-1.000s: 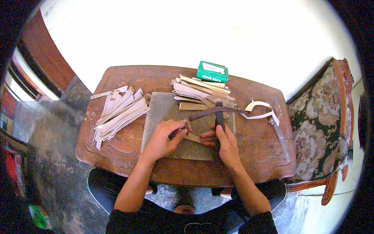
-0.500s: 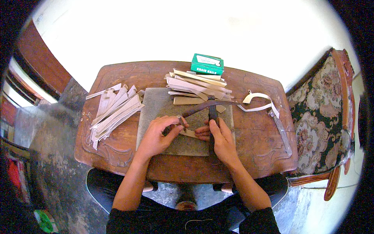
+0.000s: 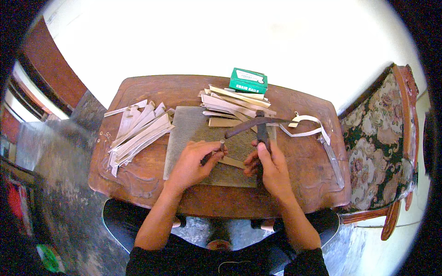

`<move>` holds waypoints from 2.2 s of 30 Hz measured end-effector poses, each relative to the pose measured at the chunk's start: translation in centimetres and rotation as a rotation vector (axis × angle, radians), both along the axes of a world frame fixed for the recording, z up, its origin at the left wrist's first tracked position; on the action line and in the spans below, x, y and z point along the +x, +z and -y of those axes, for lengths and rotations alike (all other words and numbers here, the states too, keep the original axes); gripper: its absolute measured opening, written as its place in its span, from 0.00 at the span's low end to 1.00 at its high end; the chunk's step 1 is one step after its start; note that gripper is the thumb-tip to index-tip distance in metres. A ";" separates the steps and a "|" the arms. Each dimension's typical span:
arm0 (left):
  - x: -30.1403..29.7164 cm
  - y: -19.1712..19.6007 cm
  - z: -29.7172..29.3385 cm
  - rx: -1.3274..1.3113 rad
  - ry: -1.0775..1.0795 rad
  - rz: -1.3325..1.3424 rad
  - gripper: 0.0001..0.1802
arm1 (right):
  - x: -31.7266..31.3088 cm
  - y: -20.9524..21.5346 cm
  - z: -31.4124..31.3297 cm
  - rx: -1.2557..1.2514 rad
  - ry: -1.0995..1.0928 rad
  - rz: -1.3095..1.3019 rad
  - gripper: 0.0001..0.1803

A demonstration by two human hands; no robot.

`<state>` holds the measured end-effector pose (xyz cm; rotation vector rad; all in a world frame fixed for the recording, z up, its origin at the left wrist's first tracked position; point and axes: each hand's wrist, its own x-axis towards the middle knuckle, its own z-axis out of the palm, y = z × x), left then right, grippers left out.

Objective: The person marks a strip of paper with a pen and then uses a hammer to press or crease the marked area. They repeat this process on multiple paper strips, handling them one at a time on a wooden table.

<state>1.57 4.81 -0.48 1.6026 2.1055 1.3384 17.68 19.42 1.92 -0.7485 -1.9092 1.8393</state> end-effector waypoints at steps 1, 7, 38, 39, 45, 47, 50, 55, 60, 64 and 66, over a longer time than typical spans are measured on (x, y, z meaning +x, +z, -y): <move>-0.1 -0.4 0.1 0.032 0.012 -0.035 0.09 | 0.1 1.0 0.2 0.036 -0.003 -0.002 0.18; -0.1 -1.4 -0.3 0.070 0.016 -0.048 0.09 | 1.0 5.2 0.6 0.162 0.086 0.043 0.19; -0.2 -1.7 -0.2 0.111 0.008 -0.065 0.10 | 0.9 9.0 1.5 0.813 0.213 0.260 0.20; -0.2 -1.7 -0.1 0.093 0.012 -0.054 0.09 | 0.9 9.4 1.6 0.789 0.187 0.240 0.20; -0.3 -1.8 -0.3 0.124 0.014 -0.109 0.11 | 1.0 9.2 1.9 0.834 0.202 0.240 0.20; -0.2 -2.0 -0.2 0.123 0.016 -0.104 0.11 | 1.1 9.5 1.8 0.823 0.217 0.265 0.20; -0.2 -1.8 -0.3 0.130 0.008 -0.097 0.11 | 1.2 10.0 2.6 0.745 0.126 0.181 0.21; -0.4 -2.2 -0.3 0.126 0.009 -0.119 0.11 | 1.2 9.0 2.1 0.804 0.194 0.234 0.21; -0.4 -1.4 -0.2 0.102 -0.021 -0.109 0.10 | 1.3 8.0 1.8 0.749 0.207 0.229 0.20; -0.2 -1.5 -0.3 0.110 -0.003 -0.028 0.08 | 0.9 4.6 0.7 0.256 0.091 0.055 0.18; -0.2 -1.3 -0.4 0.081 0.001 0.101 0.07 | 0.2 2.7 0.7 -0.079 -0.005 0.027 0.16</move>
